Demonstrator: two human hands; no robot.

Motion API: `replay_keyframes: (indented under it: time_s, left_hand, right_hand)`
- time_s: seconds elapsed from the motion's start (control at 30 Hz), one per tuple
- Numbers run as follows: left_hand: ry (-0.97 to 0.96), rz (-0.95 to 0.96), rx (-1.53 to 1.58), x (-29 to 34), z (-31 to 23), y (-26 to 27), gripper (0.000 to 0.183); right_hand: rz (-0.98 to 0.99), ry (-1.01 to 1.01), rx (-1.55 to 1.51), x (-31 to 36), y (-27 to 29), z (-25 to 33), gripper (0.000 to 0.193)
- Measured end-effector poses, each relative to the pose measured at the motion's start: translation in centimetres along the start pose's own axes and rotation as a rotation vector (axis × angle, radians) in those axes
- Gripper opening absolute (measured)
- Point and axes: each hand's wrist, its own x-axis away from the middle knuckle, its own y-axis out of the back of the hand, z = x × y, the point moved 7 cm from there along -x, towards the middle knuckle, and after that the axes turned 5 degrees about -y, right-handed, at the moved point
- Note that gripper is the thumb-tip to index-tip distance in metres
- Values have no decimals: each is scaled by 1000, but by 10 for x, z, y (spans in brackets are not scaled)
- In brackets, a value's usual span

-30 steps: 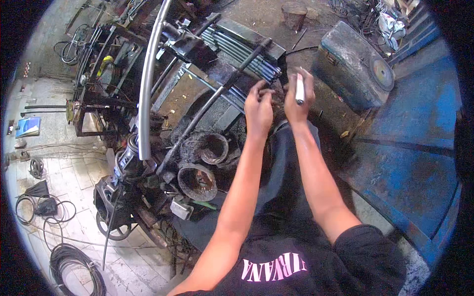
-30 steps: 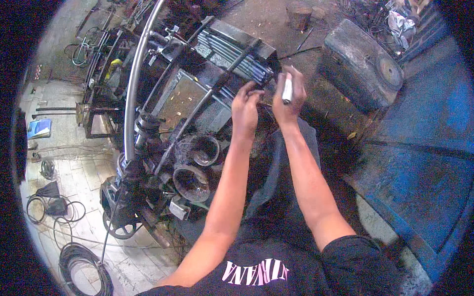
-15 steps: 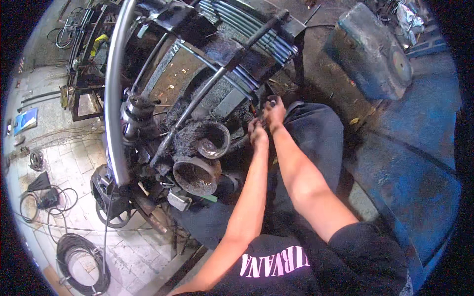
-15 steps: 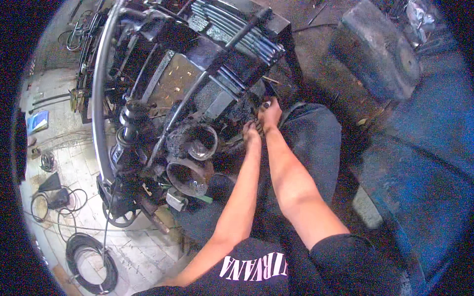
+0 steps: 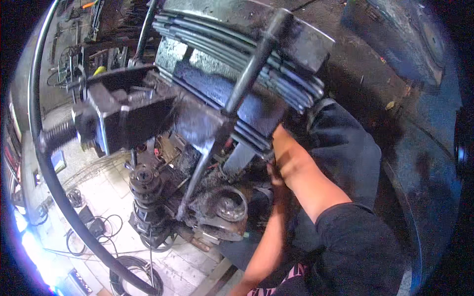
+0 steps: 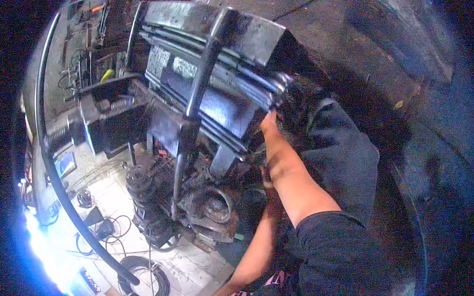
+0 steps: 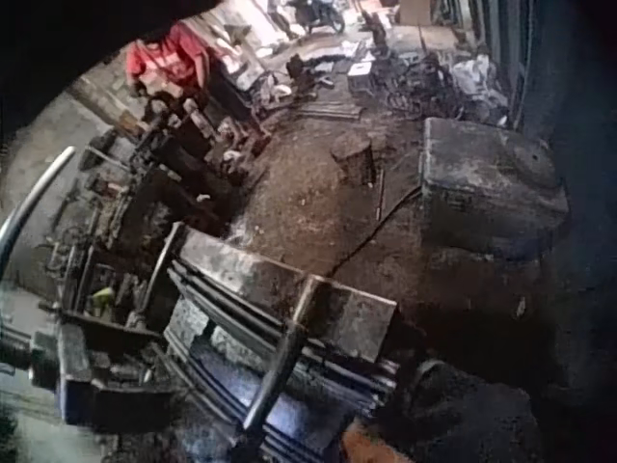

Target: Marking a small metal tube and a square bracket using a white marker.

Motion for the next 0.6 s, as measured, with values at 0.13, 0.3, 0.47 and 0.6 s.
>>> replay_keyframes:
  time_s: [0.13, 0.3, 0.47, 0.6]
  left_hand:
    - [-41, -14, -114, 8, 10, 26, 60]
    - [-54, -63, -218, -9, 22, 44, 60]
    - [-38, -115, -284, -12, 33, 59, 60]
    - [-16, -110, -292, -20, 54, 28, 60]
  right_hand:
    - [-19, 114, 35, 0, 2, 23, 39]
    - [-41, 231, 136, -1, 6, 32, 38]
    - [-68, 347, 285, -6, 9, 30, 37]
    - [-119, 479, 444, -6, 24, 35, 36]
